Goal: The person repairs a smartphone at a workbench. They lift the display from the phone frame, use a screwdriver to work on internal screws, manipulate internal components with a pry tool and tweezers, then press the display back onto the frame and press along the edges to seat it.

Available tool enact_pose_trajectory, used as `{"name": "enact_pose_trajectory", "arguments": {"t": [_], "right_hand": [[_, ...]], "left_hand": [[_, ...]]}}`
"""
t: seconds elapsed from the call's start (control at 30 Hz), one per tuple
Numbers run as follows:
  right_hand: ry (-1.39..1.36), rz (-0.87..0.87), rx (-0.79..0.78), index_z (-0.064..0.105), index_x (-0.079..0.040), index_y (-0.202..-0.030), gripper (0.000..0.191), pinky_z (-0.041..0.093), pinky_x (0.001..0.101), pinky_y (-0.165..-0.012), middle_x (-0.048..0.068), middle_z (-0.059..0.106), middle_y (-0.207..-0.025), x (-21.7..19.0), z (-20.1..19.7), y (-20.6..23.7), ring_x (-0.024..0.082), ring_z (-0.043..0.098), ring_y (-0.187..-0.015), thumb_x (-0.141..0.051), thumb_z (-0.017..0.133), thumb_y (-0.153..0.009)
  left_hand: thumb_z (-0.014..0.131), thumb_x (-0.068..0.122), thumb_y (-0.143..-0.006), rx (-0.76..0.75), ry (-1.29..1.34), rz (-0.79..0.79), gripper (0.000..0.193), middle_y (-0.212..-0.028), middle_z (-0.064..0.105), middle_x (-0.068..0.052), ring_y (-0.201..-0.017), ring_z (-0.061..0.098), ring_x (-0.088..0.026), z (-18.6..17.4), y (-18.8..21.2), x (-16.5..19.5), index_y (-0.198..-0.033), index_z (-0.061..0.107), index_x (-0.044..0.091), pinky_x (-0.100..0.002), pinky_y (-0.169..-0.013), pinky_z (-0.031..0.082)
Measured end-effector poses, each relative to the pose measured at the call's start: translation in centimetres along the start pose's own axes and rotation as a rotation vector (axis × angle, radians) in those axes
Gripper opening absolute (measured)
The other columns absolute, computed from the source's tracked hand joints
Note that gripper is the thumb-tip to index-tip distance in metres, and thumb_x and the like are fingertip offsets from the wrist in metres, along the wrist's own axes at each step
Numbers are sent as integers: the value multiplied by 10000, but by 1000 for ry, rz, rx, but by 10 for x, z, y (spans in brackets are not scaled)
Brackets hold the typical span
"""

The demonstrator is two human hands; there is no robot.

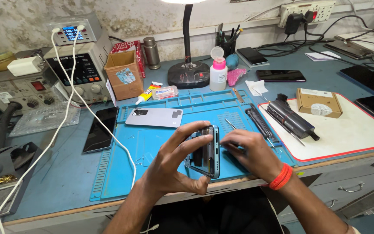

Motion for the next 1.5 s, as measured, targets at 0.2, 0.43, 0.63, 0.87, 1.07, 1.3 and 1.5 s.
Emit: {"name": "enact_pose_trajectory", "arguments": {"t": [0.2,0.43,0.63,0.87,1.07,1.3,1.5], "right_hand": [[-11,-28,-56,735,-75,-1088,289,588,362,-834,89,729,-1133,-8,1,-6,265,725,-998,-28,769,-804],[-491,-89,189,627,-42,-1326,455,609,342,-921,127,663,-1329,-44,-31,-13,220,667,-1185,-59,772,-894],[-472,-175,211,696,-41,-1113,307,589,331,-898,94,709,-1129,-50,-38,-14,199,694,-1048,-12,832,-838],[-584,-108,174,687,-24,-1007,245,580,320,-842,79,696,-1035,-58,-31,26,199,699,-977,17,835,-816],[-506,-200,205,705,-32,-996,232,605,314,-823,84,725,-1007,-70,-27,42,197,735,-934,-35,844,-810],[-494,-213,237,703,-20,-1010,211,624,316,-829,95,735,-1012,-72,-27,45,208,750,-947,-57,824,-841],[-407,-212,235,721,-24,-1016,219,639,314,-806,93,742,-1012,-75,-28,41,210,767,-938,-57,828,-828]], "left_hand": [[811,183,-755,44,23,-38,759,-1502,546,-202,-1375,640,-367,-3,6,-1,-1454,530,86,-435,-1146,571],[618,71,-761,37,138,-50,724,-1521,527,-223,-1344,624,-359,7,6,-6,-1470,477,49,-407,-1122,547],[644,3,-805,48,126,28,587,-1397,619,-194,-1286,663,-354,15,-9,-2,-1379,529,40,-440,-1155,532],[883,131,-843,158,54,-60,312,-1178,712,-80,-1131,719,-264,15,0,28,-1105,717,95,-425,-1077,567],[904,165,-836,157,109,-63,294,-1068,723,-16,-1058,730,-198,20,10,42,-1079,747,110,-401,-1060,578],[904,159,-836,153,95,-65,284,-1051,724,-14,-1049,730,-192,21,12,44,-1072,754,109,-395,-1039,582],[886,133,-845,157,110,-77,275,-1075,734,-35,-1094,732,-231,21,13,45,-1075,744,84,-390,-1032,589]]}}
Point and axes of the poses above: each hand's wrist, its own y-axis away from the middle knuckle, its own z-axis out of the palm, x = y × z, the point moved 5 cm from there along -y, towards the middle knuckle
